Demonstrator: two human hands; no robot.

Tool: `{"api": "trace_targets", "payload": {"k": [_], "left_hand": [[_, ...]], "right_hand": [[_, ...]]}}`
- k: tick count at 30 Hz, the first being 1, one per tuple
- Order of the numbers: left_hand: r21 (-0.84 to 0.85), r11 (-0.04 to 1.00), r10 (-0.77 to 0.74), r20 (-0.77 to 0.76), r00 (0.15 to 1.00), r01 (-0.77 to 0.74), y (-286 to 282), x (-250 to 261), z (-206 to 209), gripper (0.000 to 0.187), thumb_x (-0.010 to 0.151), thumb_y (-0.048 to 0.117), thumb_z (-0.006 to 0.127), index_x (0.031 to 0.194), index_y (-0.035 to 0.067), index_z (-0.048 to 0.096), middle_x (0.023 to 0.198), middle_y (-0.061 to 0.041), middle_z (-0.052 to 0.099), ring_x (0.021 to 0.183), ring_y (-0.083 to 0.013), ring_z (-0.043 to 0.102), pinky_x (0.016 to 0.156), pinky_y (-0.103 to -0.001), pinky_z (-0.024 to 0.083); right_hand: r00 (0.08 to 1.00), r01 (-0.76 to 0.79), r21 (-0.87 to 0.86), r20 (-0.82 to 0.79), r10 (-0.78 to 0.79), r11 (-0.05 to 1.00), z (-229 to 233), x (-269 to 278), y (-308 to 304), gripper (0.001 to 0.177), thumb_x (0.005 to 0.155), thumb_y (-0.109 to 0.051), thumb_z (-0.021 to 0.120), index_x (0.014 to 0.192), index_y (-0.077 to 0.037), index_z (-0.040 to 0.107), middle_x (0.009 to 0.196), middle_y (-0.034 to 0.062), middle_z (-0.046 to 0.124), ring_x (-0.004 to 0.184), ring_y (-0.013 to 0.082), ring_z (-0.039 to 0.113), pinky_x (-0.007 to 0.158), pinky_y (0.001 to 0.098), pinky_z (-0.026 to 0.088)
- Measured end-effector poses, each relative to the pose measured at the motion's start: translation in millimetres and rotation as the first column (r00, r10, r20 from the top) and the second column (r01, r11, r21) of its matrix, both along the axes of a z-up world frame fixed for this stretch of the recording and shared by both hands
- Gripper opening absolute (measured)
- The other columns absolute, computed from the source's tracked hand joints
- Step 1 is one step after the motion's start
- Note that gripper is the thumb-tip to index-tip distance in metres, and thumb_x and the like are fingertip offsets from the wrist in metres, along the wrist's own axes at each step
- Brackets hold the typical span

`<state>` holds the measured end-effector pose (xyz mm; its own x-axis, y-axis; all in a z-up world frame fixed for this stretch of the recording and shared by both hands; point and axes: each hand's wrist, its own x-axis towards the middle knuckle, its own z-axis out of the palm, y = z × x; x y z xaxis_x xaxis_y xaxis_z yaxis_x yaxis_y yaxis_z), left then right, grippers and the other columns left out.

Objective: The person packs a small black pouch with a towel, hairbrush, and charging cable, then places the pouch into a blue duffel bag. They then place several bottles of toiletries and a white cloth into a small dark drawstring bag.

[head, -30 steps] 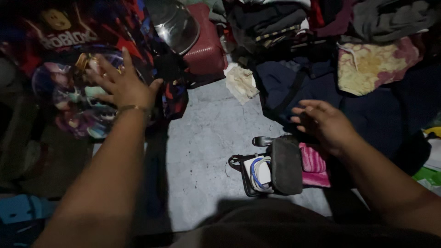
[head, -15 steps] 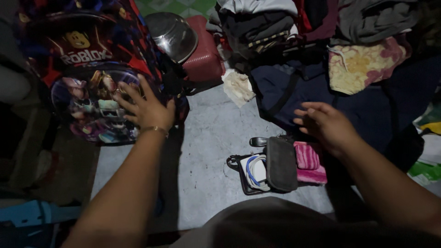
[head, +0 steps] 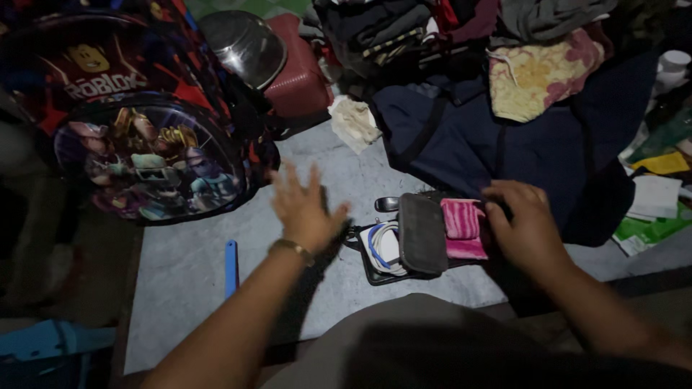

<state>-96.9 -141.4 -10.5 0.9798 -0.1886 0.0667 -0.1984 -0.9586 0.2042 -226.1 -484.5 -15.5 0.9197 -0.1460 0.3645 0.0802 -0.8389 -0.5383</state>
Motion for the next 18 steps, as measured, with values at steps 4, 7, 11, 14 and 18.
{"api": "trace_targets", "payload": {"k": [4, 7, 11, 14, 18], "left_hand": [[-0.228, 0.958, -0.222, -0.217, 0.951, 0.172, -37.5, -30.5, -14.1, 0.096, 0.087, 0.067, 0.062, 0.160, 0.015, 0.028, 0.166, -0.030, 0.004, 0.152, -0.0529, -0.001, 0.121, -0.060, 0.009], [-0.410, 0.896, -0.276, -0.219, 0.936, 0.168, -57.7, -40.9, -19.1, 0.080, 0.095, 0.059, 0.056, 0.158, 0.014, 0.035, 0.166, -0.028, 0.015, 0.154, -0.0481, 0.009, 0.122, -0.053, 0.014], [-0.584, 0.811, -0.223, -0.276, 0.935, 0.021, -75.3, -44.1, -19.2, 0.060, 0.103, 0.050, 0.043, 0.149, 0.012, 0.052, 0.159, -0.024, 0.036, 0.149, -0.0385, 0.032, 0.119, -0.044, 0.027], [-0.727, 0.673, -0.187, -0.347, 0.919, -0.138, -78.6, -45.3, -17.6, 0.056, 0.102, 0.048, 0.043, 0.133, 0.006, 0.064, 0.138, -0.018, 0.064, 0.125, -0.0303, 0.062, 0.106, -0.037, 0.046], [-0.765, 0.622, -0.204, -0.363, 0.909, -0.166, -83.7, -46.6, -16.3, 0.058, 0.104, 0.049, 0.037, 0.123, 0.004, 0.069, 0.119, -0.014, 0.075, 0.113, -0.0261, 0.069, 0.101, -0.035, 0.048]], "right_hand": [[0.999, -0.027, -0.127, -0.039, 0.023, 0.992, -13.7, -7.7, -11.1, 0.038, 0.091, -0.032, 0.066, 0.124, -0.012, 0.069, 0.139, 0.0163, 0.062, 0.137, 0.0387, 0.049, 0.116, 0.0520, 0.036], [0.988, -0.047, -0.205, -0.152, 0.016, 0.978, -26.1, -10.6, -18.8, 0.053, 0.089, -0.046, 0.065, 0.134, -0.018, 0.066, 0.147, 0.0193, 0.055, 0.138, 0.0445, 0.041, 0.113, 0.0557, 0.031], [0.949, -0.107, -0.255, -0.315, 0.022, 0.961, -35.7, -11.0, -27.9, 0.064, 0.088, -0.055, 0.060, 0.144, -0.025, 0.056, 0.151, 0.0162, 0.049, 0.143, 0.0425, 0.035, 0.116, 0.0597, 0.023], [0.923, -0.140, -0.248, -0.384, 0.036, 0.958, -39.2, -12.4, -30.9, 0.068, 0.089, -0.057, 0.058, 0.149, -0.026, 0.049, 0.151, 0.0146, 0.048, 0.145, 0.0406, 0.032, 0.117, 0.0617, 0.018], [0.914, -0.196, -0.200, -0.392, 0.105, 0.960, -37.3, -8.7, -39.7, 0.067, 0.089, -0.053, 0.061, 0.148, -0.021, 0.052, 0.149, 0.0174, 0.047, 0.142, 0.0427, 0.031, 0.113, 0.0629, 0.018]]}}
